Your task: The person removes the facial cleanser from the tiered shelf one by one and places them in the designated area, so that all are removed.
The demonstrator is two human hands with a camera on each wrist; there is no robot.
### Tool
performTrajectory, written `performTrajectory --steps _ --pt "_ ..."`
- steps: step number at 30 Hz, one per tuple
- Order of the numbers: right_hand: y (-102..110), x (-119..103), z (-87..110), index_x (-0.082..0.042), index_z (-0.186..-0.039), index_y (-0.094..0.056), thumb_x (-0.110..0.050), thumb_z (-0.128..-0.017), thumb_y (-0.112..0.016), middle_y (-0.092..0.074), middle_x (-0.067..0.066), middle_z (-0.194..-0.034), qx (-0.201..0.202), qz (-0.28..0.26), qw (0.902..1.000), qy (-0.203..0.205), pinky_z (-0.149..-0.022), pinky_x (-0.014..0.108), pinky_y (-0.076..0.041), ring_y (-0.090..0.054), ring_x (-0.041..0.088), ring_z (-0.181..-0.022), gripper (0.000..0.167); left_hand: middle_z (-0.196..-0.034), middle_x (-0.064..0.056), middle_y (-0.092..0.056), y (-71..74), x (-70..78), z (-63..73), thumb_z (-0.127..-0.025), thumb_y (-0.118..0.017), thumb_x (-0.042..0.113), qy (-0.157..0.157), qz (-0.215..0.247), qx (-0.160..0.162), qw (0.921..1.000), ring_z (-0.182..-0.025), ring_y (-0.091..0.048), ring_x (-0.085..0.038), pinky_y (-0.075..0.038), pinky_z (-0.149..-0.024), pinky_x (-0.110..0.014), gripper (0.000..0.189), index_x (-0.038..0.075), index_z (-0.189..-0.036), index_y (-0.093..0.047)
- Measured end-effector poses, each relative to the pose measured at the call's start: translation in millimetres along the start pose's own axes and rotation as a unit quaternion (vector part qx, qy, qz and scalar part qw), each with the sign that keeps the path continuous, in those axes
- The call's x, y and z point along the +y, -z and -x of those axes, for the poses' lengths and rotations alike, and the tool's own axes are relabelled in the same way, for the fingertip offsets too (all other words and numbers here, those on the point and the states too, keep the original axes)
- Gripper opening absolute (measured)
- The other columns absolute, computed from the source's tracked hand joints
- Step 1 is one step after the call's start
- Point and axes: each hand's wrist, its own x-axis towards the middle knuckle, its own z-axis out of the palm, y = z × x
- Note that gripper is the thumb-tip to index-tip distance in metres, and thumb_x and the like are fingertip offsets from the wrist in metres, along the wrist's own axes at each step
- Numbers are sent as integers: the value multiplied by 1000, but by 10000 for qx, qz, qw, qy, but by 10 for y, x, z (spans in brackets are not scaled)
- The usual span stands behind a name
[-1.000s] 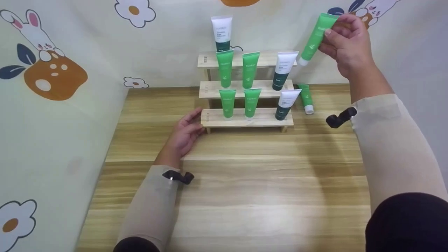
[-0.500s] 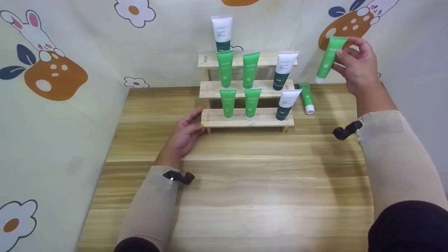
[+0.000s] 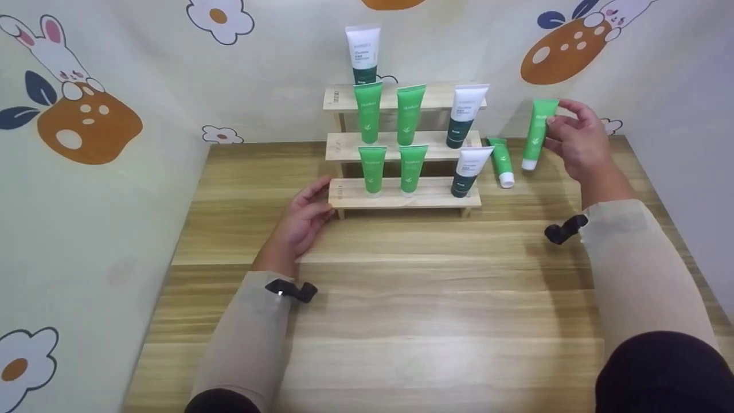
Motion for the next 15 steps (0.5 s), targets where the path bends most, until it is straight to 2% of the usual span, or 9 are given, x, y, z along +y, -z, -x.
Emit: performTrajectory --steps 5,9,15 --pt "62 126 -36 -31 -152 -55 -18 -97 -79 -60 1 -134 112 250 9992 -295 -95 28 -65 -67 20 -123 61 -167 -4 -41 -9 -2 0 -97 -55 -14 -27 21 -48 10000 -124 -60 -16 -58 -95 -24 70 8 -163 -43" --pt "68 196 -51 -31 -154 -54 -17 -99 -76 -60 1 -135 120 175 9990 -391 -97 29 -63 -65 20 -124 61 -165 -5 -43 -16 2 13 -96 -55 -14 -60 37 -22 10000 -123 -61 -16 -58 -93 -24 71 7 -162 -43" --pt "58 271 -94 -30 -155 -55 -16 -101 -73 -58 -1 -132 163 110 9991 -376 -91 27 -62 -61 17 -120 58 -163 -4 -44 -17 -10 13 -96 -54 -14 -48 56 20 10000 -122 -61 -15 -58 -93 -23 71 7 -163 -42"
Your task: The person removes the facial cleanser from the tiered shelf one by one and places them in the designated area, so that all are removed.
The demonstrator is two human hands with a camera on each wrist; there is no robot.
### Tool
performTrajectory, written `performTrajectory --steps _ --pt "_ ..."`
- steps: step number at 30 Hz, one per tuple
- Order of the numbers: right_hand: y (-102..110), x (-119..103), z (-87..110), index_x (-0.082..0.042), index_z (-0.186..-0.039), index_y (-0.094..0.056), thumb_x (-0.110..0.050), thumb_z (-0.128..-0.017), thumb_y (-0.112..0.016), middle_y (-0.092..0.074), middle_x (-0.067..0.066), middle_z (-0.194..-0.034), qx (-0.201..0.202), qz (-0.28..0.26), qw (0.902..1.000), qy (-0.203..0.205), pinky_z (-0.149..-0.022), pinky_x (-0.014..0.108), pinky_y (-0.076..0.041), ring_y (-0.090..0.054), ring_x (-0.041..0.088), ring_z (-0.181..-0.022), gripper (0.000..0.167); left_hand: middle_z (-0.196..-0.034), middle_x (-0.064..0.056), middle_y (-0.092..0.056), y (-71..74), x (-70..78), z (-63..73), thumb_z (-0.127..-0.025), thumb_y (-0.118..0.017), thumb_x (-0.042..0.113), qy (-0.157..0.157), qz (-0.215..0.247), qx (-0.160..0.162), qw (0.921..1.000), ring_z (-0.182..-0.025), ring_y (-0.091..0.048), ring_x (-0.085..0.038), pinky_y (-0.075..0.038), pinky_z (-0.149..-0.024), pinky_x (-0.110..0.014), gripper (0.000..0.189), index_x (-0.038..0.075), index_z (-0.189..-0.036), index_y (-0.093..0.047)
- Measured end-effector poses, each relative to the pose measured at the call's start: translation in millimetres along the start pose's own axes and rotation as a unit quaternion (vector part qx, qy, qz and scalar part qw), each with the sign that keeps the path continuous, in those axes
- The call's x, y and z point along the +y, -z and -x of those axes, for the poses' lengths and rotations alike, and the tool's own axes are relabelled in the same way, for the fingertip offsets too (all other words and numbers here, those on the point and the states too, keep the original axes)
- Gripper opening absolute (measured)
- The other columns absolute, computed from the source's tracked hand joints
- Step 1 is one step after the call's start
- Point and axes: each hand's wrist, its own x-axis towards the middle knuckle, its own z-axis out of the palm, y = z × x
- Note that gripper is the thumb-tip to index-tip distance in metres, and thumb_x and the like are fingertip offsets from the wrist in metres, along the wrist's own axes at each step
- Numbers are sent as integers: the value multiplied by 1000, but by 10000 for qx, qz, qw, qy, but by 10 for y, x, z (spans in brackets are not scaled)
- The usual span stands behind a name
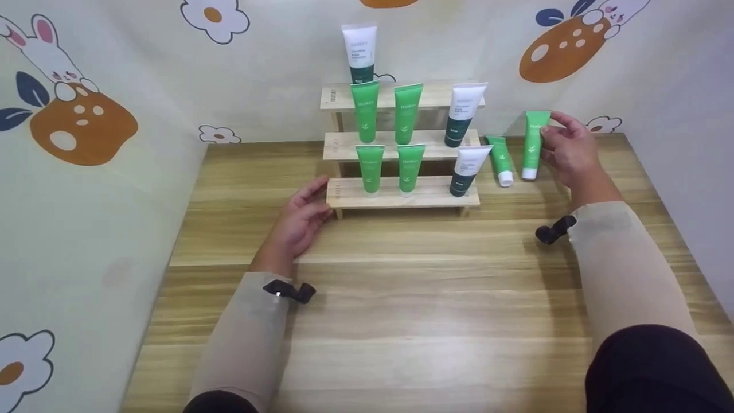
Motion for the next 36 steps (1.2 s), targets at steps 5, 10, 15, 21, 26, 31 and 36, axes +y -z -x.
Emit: performTrajectory --steps 5,10,15,21,26,31,36 --pt "-49 72 -60 -19 -149 -56 -6 -100 -72 -55 -1 -124 62 -299 9993 232 -84 25 -59 -59 12 -105 53 -160 -3 -48 -4 15 18 -97 -55 -14 -47 -45 2 10000 -118 -61 -14 -58 -91 -22 68 7 -162 -45" --pt "-59 118 -111 -17 -148 -57 -5 -99 -72 -54 -1 -123 220 -401 9986 246 -84 22 -57 -56 12 -106 53 -158 -2 -49 -10 20 24 -97 -55 -14 -59 -56 23 10000 -116 -62 -13 -58 -90 -21 68 6 -161 -45" --pt "-48 133 -126 -22 -152 -55 -4 -99 -73 -55 -3 -131 428 -165 9989 129 -89 22 -54 -54 13 -116 59 -160 -4 -48 -8 20 20 -96 -56 -14 -33 -46 42 10000 -115 -62 -14 -59 -90 -22 68 6 -161 -46" --pt "-24 157 -158 -30 -154 -51 -12 -100 -73 -55 -6 -148 582 371 9976 -57 -116 28 -45 -48 14 -135 60 -165 -6 -45 -11 28 23 -96 -55 -14 -37 -94 48 9999 -117 -62 -15 -59 -91 -23 68 7 -160 -46" --pt "-16 206 -207 -29 -155 -50 -13 -101 -72 -53 -5 -157 612 556 9965 -83 -132 33 -33 -45 15 -144 61 -164 -5 -45 -11 25 16 -96 -56 -14 -16 -70 38 10000 -116 -62 -15 -59 -92 -23 69 7 -161 -46" --pt "-41 249 -267 -28 -155 -50 -13 -101 -72 -54 -2 -159 723 924 9931 -56 -130 34 -36 -49 15 -142 60 -164 -5 -46 4 12 1 -96 -56 -14 -20 -49 21 10000 -117 -62 -15 -59 -92 -23 68 7 -160 -47" --pt "-68 294 -296 -24 -155 -51 -11 -101 -71 -56 1 -156 761 1234 9894 116 -126 32 -40 -52 15 -139 59 -158 -4 -49 7 1 -1 -96 -55 -14 -71 -13 11 10000 -115 -62 -14 -58 -90 -22 68 6 -161 -45"
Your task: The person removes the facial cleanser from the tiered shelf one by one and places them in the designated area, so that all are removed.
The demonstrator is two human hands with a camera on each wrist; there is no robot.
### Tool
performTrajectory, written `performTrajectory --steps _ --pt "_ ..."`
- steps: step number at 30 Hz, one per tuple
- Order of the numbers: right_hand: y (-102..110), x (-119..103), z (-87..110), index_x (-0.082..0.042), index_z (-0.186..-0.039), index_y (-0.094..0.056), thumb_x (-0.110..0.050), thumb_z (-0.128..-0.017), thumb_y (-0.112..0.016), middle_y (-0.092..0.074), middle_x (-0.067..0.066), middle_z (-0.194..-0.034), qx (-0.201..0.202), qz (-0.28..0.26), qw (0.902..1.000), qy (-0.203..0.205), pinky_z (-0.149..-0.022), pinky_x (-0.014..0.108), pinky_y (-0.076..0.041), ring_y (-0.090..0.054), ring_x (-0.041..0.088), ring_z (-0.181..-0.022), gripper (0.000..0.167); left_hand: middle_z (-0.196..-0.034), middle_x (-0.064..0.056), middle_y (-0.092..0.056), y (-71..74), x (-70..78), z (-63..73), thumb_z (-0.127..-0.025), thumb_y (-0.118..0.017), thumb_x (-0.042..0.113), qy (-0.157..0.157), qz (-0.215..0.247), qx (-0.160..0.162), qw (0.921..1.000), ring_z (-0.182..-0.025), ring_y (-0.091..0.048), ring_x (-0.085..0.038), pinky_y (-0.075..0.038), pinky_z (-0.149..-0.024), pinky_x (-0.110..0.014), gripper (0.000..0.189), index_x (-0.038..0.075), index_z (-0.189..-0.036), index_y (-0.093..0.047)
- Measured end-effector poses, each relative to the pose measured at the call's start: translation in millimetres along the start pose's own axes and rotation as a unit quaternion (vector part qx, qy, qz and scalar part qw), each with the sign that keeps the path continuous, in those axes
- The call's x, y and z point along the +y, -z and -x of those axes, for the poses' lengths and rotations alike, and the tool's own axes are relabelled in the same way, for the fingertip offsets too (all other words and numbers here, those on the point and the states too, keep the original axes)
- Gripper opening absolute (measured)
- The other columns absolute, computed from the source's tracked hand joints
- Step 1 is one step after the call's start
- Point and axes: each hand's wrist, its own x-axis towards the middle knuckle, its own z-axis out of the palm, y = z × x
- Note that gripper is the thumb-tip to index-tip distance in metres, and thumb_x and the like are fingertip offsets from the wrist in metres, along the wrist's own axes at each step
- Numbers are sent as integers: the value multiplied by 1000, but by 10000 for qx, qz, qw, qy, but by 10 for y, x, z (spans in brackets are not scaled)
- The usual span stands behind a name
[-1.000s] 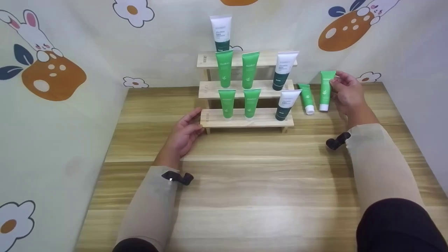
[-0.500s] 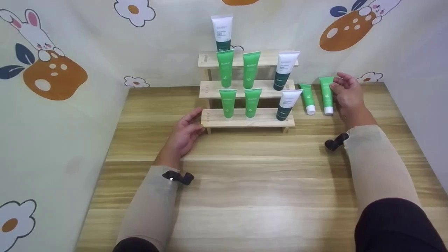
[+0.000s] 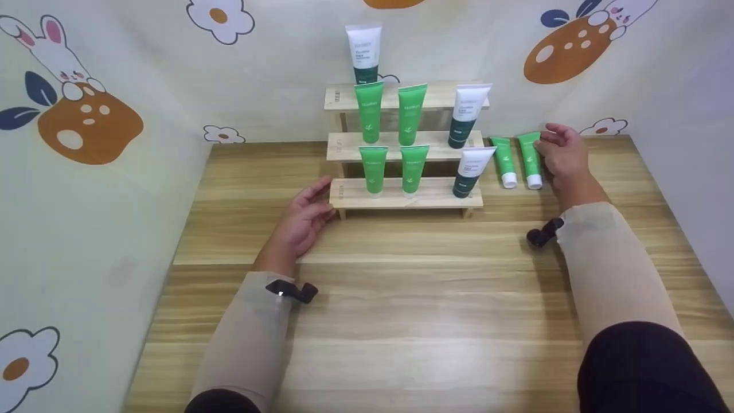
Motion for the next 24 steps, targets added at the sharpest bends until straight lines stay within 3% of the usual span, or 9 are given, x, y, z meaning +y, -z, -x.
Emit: performTrajectory --steps 10,16,24 --pt "-32 2 -16 -27 -157 -51 -18 -102 -71 -53 2 -164 81 550 9982 -224 -131 33 -37 -49 18 -149 58 -163 -6 -46 13 -7 -3 -96 -56 -13 84 35 1 10000 -119 -63 -15 -59 -93 -23 70 7 -162 -44" --pt "2 -1 -7 -32 -159 -47 -22 -102 -72 -49 -2 -167 104 473 9973 -552 -133 34 -33 -45 17 -154 62 -168 -7 -42 21 -6 12 -96 -57 -13 108 -35 -60 9999 -123 -62 -16 -59 -97 -24 71 8 -163 -42" --pt "60 -6 21 -28 -161 -45 -18 -98 -78 -51 -2 -166 -32 271 9981 -548 -133 34 -33 -46 15 -154 72 -165 -5 -45 13 4 4 -97 -55 -14 77 42 -51 9999 -121 -63 -15 -59 -95 -24 71 7 -163 -41"
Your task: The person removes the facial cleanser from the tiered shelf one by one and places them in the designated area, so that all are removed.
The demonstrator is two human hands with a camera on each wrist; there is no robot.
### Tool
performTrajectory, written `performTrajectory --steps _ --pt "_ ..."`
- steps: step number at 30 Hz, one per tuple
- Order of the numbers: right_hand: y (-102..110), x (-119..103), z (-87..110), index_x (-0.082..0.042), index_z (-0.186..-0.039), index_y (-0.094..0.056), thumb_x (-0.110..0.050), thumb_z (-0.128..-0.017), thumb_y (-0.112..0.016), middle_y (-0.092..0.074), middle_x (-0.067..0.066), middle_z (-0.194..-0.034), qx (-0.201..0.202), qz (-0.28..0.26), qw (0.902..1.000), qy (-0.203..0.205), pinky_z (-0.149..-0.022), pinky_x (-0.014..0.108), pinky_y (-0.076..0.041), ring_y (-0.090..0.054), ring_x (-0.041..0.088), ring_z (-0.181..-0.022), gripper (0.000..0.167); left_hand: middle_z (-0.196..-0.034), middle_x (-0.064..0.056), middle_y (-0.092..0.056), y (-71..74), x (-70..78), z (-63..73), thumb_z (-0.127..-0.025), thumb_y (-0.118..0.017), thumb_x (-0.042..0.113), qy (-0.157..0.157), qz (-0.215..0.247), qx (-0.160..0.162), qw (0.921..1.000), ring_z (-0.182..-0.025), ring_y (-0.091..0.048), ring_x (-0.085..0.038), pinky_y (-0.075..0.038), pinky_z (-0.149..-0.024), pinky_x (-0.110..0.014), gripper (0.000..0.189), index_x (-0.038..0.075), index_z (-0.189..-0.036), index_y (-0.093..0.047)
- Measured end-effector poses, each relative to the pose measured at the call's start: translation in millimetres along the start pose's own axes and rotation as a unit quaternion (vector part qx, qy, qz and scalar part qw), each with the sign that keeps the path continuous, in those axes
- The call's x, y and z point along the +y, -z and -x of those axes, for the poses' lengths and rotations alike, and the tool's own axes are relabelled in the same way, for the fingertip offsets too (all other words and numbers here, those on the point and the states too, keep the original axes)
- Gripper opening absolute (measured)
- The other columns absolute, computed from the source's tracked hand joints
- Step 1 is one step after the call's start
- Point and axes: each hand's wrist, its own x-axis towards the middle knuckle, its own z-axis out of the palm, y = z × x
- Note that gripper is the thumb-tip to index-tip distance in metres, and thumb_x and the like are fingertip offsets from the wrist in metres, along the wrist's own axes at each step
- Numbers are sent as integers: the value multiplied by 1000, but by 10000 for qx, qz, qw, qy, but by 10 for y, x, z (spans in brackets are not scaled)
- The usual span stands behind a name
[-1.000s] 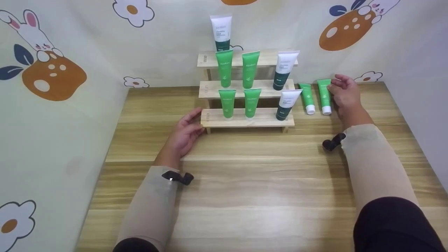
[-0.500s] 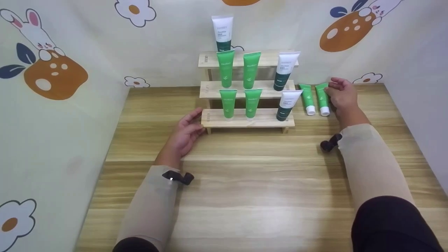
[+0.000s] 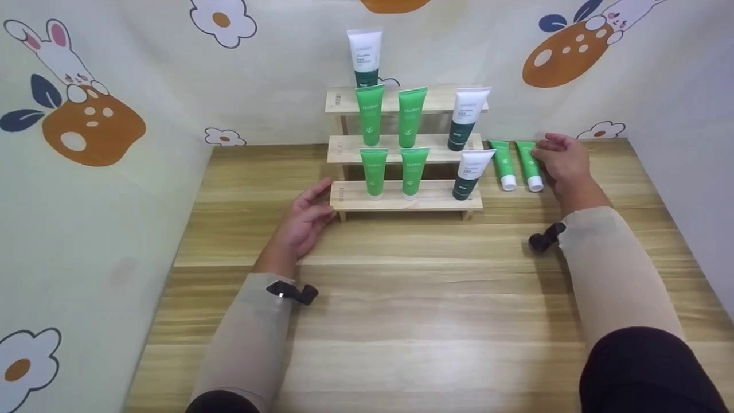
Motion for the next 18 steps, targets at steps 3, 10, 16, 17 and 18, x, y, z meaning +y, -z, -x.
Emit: performTrajectory --steps 3,10,16,17,18 --pt "2 10 19 -27 -162 -44 -16 -97 -79 -51 -1 -166 -44 -73 10000 36 -130 31 -38 -48 14 -152 74 -162 -4 -46 4 -4 -6 -97 -55 -14 -34 -20 -4 10000 -119 -62 -14 -59 -93 -23 70 6 -163 -42" --pt "33 -29 109 -23 -158 -49 -12 -96 -80 -53 0 -164 -1 -605 9981 139 -97 23 -55 -58 11 -125 71 -159 -1 -47 -4 -17 -13 -97 -56 -13 -64 3 9 10000 -119 -61 -14 -58 -92 -23 68 6 -161 -45" --pt "71 -216 281 -24 -160 -46 -14 -100 -74 -48 1 -168 -190 -751 9965 328 -127 38 -43 -54 17 -142 66 -162 -3 -46 -3 -17 -9 -96 -56 -14 -98 27 12 9999 -118 -62 -14 -59 -92 -24 69 7 -160 -46" --pt "69 -254 311 -23 -160 -46 -14 -101 -73 -49 2 -167 -213 -762 9961 393 -127 38 -43 -54 17 -143 66 -163 -3 -46 1 -17 -8 -95 -56 -14 -103 34 11 9999 -118 -62 -15 -59 -92 -24 69 7 -160 -46" --pt "63 -291 338 -22 -159 -47 -14 -100 -74 -51 3 -166 -219 -764 9957 468 -124 36 -47 -56 18 -141 66 -163 -4 -45 4 -16 -7 -96 -56 -13 -105 31 4 9999 -118 -62 -15 -59 -93 -24 69 7 -161 -46"
